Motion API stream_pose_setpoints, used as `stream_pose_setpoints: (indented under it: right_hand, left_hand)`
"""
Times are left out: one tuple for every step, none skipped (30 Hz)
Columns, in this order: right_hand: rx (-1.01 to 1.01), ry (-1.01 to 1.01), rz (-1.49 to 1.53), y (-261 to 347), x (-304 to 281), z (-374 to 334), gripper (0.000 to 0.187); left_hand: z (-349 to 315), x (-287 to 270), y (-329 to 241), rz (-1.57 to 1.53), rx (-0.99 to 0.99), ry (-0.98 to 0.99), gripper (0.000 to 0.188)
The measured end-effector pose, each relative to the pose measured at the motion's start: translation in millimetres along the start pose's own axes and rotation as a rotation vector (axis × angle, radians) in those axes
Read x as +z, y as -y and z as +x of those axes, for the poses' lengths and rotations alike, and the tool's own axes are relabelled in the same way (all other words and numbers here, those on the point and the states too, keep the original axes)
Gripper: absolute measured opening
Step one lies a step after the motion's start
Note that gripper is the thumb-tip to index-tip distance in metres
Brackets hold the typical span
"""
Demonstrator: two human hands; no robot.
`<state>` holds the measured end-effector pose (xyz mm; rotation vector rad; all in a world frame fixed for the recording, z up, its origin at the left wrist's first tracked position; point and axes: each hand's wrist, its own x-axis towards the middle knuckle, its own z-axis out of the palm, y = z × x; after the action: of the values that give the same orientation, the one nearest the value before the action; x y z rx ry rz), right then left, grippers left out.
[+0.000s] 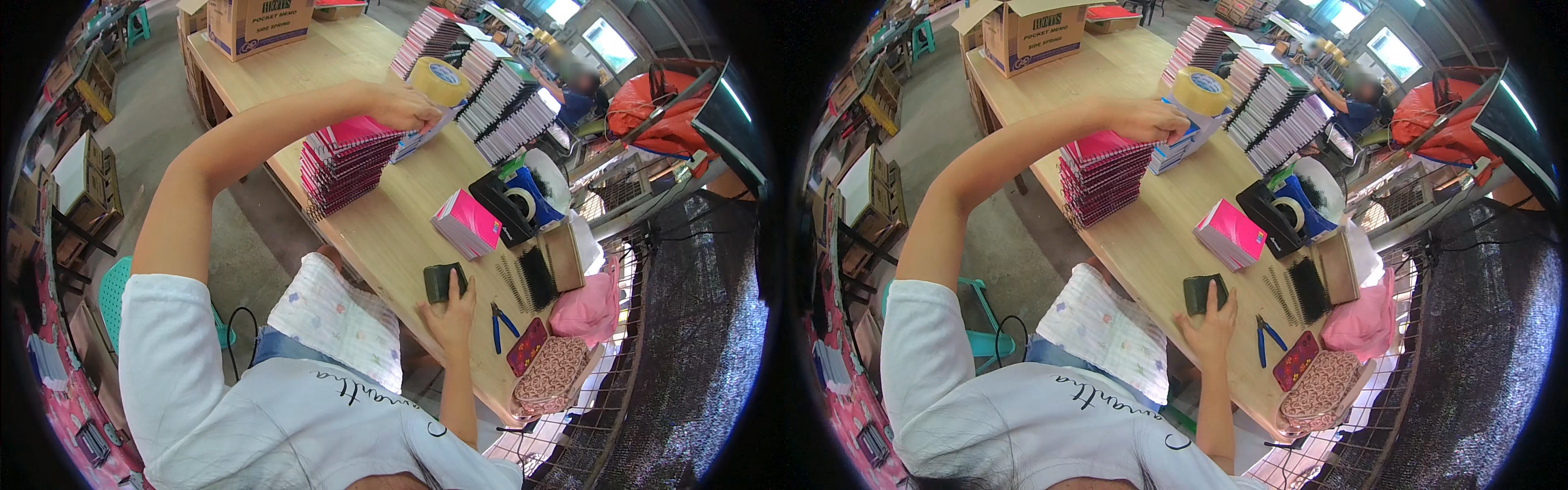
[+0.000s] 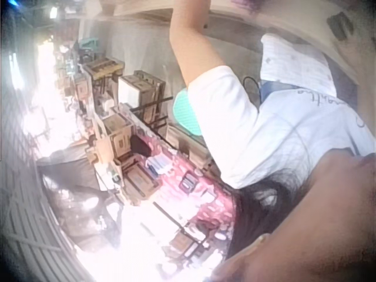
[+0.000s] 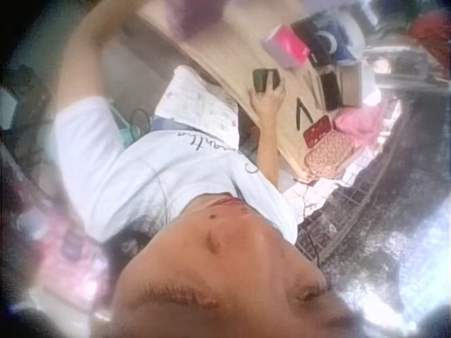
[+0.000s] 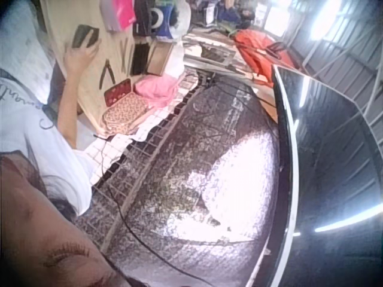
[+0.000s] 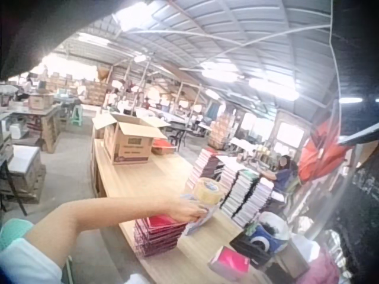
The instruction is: The person processes small pink and blue notebooks by hand, using a pair of pliers to adjust the spiral binding on each book and then stacking them into neat piles on a workbench.
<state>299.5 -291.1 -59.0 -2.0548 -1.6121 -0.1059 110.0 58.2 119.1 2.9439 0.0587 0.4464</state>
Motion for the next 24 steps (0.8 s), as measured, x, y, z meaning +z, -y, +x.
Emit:
stream_pose_setpoints:
  right_hand:
    - [0.039,-0.001,-0.023,-3.7,6.4,-0.1,0.068]
    - [0.078,-0.003,-0.047,-8.0,13.1,0.4,0.068]
    - [0.118,-0.005,-0.071,-12.4,17.1,0.0,0.067]
    - [0.152,-0.025,-0.124,-19.1,14.9,-3.1,0.066]
    - [0.183,-0.047,-0.173,-28.4,10.2,-5.1,0.066]
    - [0.218,-0.067,-0.222,-37.1,5.4,-8.4,0.065]
    - [0.196,-0.067,-0.230,-44.8,2.2,-10.2,0.064]
    - [0.175,-0.067,-0.239,-49.8,-2.6,-11.7,0.063]
    - [0.154,-0.066,-0.248,-53.7,-6.8,-12.7,0.062]
    - [0.116,-0.086,-0.305,-56.9,-12.1,-14.3,0.062]
    - [0.075,-0.106,-0.354,-49.3,-22.3,-12.3,0.062]
    - [0.034,-0.127,-0.402,-40.4,-34.4,-9.0,0.061]
    - [0.025,-0.143,-0.116,-33.1,-50.3,-2.9,0.061]
    - [0.011,-0.159,0.166,-25.4,-72.8,5.3,0.060]
    - [-0.003,-0.173,0.449,-15.2,-96.4,8.5,0.059]
    - [0.055,-0.224,0.775,-3.1,-121.4,1.5,0.050]
    - [0.013,-0.256,1.021,10.4,-147.7,-5.4,0.052]
    - [-0.170,-0.227,1.221,27.1,-176.4,-7.0,0.054]
    - [-0.559,-0.059,1.401,50.6,-208.5,-3.3,0.056]
    - [-1.031,0.312,1.530,79.5,-240.3,8.0,0.058]
    - [-1.377,0.732,1.495,106.8,-259.6,19.8,0.059]
    - [-1.420,0.803,1.419,132.4,-276.4,13.2,0.054]
    - [-1.539,0.923,1.261,144.9,-289.3,8.4,0.054]
    - [-1.633,1.053,1.084,153.6,-298.4,4.1,0.056]
  left_hand:
    - [0.4,6.8,4.7,0.023,0.016,0.000,0.007]
    - [0.2,12.1,6.1,0.022,0.023,-0.023,0.006]
    - [-1.1,17.6,7.3,0.021,0.030,-0.047,0.006]
    - [-2.5,22.1,8.9,0.020,0.037,-0.070,0.006]
    - [-4.7,22.6,8.2,0.033,0.012,-0.074,0.006]
    - [-6.4,23.7,5.5,0.044,-0.010,-0.076,0.006]
    - [-7.3,23.5,3.4,0.055,-0.032,-0.078,0.005]
    - [-8.0,23.3,3.5,0.034,-0.060,-0.074,0.005]
    - [-8.3,22.8,3.6,0.012,-0.087,-0.070,0.005]
    - [-8.2,22.4,3.5,-0.010,-0.114,-0.065,0.005]
    - [-10.5,20.3,3.9,-0.017,-0.144,-0.038,0.006]
    - [-12.8,16.8,4.9,-0.023,-0.173,-0.011,0.007]
    - [-15.6,14.1,4.8,-0.027,-0.203,0.017,0.008]
    - [-18.8,12.9,4.3,0.004,-0.196,-0.040,0.010]
    - [-21.7,13.4,3.7,0.035,-0.187,-0.094,0.011]
    - [-22.7,12.6,2.0,0.066,-0.176,-0.148,0.013]
    - [-16.8,6.4,-5.0,0.129,-0.142,-0.274,0.015]
    - [-10.3,-5.5,-17.2,0.195,-0.111,-0.398,0.016]
    - [1.1,-16.9,-32.4,0.251,-0.066,-0.523,0.018]
    - [20.7,-25.4,-53.4,0.198,-0.003,-0.570,0.023]
    - [25.0,-32.9,-74.1,0.157,0.032,-0.618,0.028]
    - [21.6,-42.3,-93.1,0.130,0.052,-0.665,0.032]
    - [18.7,-51.7,-115.0,0.089,0.082,-0.700,0.033]
    - [13.1,-59.7,-131.3,0.064,0.102,-0.724,0.033]
